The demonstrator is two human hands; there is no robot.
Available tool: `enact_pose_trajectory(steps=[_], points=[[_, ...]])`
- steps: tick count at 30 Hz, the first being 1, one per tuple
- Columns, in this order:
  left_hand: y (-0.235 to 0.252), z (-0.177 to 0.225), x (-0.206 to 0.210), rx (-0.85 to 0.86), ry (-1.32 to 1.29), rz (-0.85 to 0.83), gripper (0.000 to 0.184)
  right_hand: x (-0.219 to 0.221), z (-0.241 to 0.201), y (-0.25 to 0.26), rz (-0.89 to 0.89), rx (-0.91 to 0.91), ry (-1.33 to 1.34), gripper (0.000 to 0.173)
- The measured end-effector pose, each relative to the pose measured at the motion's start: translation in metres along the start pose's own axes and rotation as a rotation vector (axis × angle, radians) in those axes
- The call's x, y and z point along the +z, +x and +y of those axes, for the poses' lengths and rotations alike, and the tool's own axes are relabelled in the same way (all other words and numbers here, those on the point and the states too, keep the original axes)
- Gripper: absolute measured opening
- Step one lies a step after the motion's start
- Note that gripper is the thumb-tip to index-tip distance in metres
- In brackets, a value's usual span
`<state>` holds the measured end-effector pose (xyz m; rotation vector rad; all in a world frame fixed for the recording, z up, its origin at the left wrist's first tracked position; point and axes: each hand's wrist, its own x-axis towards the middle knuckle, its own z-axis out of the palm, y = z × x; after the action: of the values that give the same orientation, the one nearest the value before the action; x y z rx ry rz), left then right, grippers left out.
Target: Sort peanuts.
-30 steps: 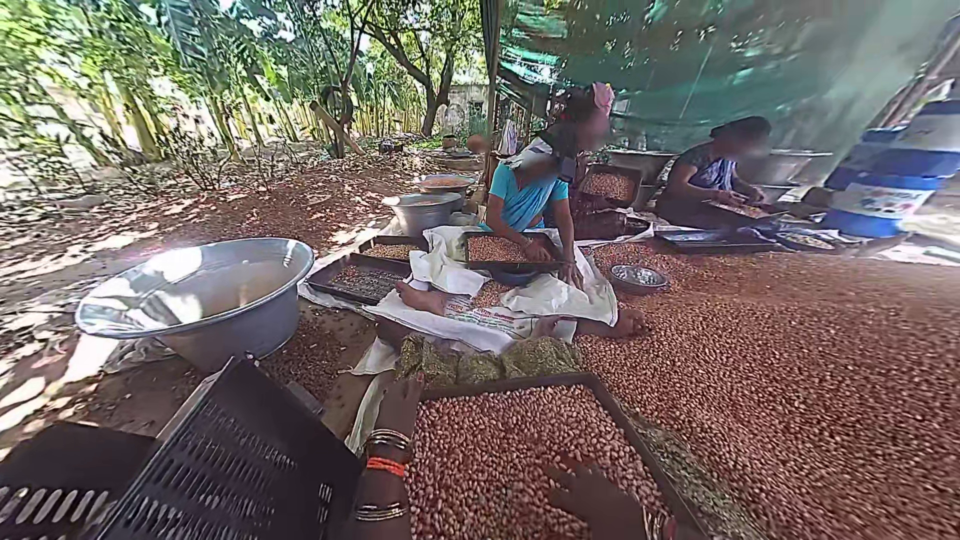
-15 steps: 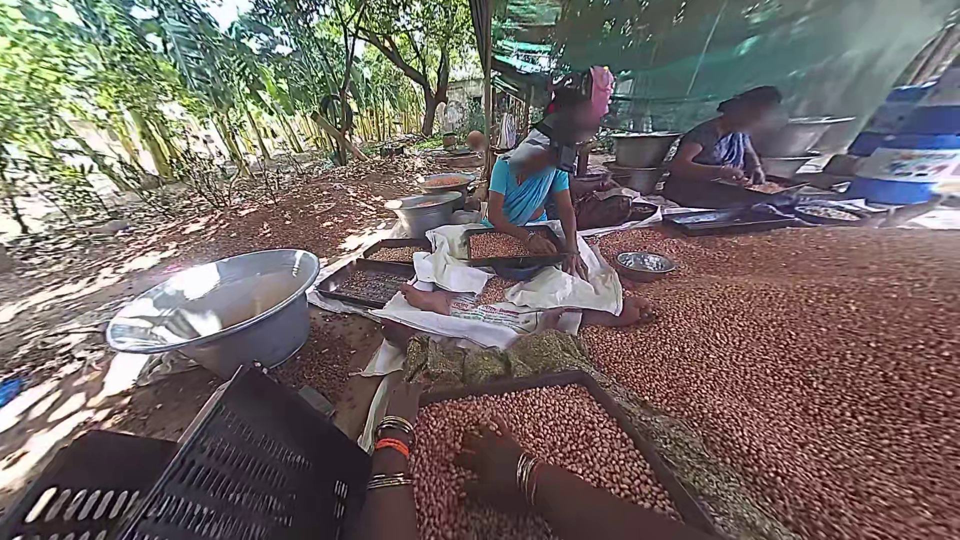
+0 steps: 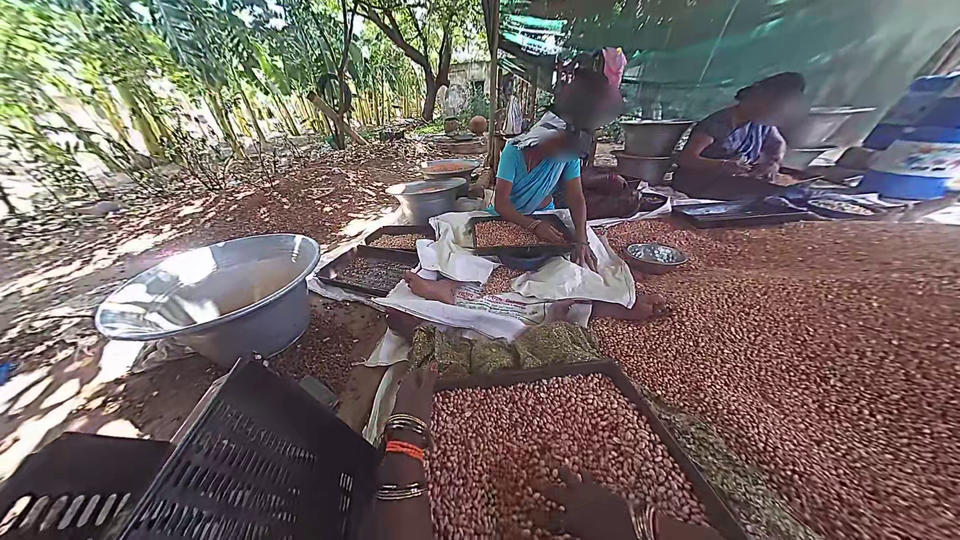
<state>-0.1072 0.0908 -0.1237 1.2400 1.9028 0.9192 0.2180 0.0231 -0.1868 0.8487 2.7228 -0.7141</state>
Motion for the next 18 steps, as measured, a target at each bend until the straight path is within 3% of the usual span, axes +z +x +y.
enact_pose_trajectory(steps=[3, 5, 8, 11, 15, 18], points=[[0.013, -0.007, 0.004, -0.077, 0.051, -0.044, 0.057, 0.005, -0.023, 0.051, -0.088, -0.276, -0.032, 0.066], [0.016, -0.007, 0.005, -0.108, 0.067, -0.053, 0.057, 0.001, -0.038, 0.088, -0.122, -0.35, -0.102, 0.074], [0.019, -0.009, 0.004, -0.105, 0.075, -0.029, 0.053, -0.021, -0.058, 0.123, -0.13, -0.087, -0.183, 0.053], [0.022, -0.016, 0.007, -0.073, 0.062, -0.022, 0.052, -0.032, -0.03, 0.128, -0.014, 0.097, -0.117, 0.058], [0.017, -0.012, 0.012, -0.064, 0.072, -0.022, 0.052, -0.05, 0.022, 0.08, 0.048, 0.29, -0.105, 0.052], [0.003, -0.005, 0.006, -0.034, 0.033, -0.008, 0.051, -0.058, 0.047, 0.031, -0.014, 0.356, -0.066, 0.052]])
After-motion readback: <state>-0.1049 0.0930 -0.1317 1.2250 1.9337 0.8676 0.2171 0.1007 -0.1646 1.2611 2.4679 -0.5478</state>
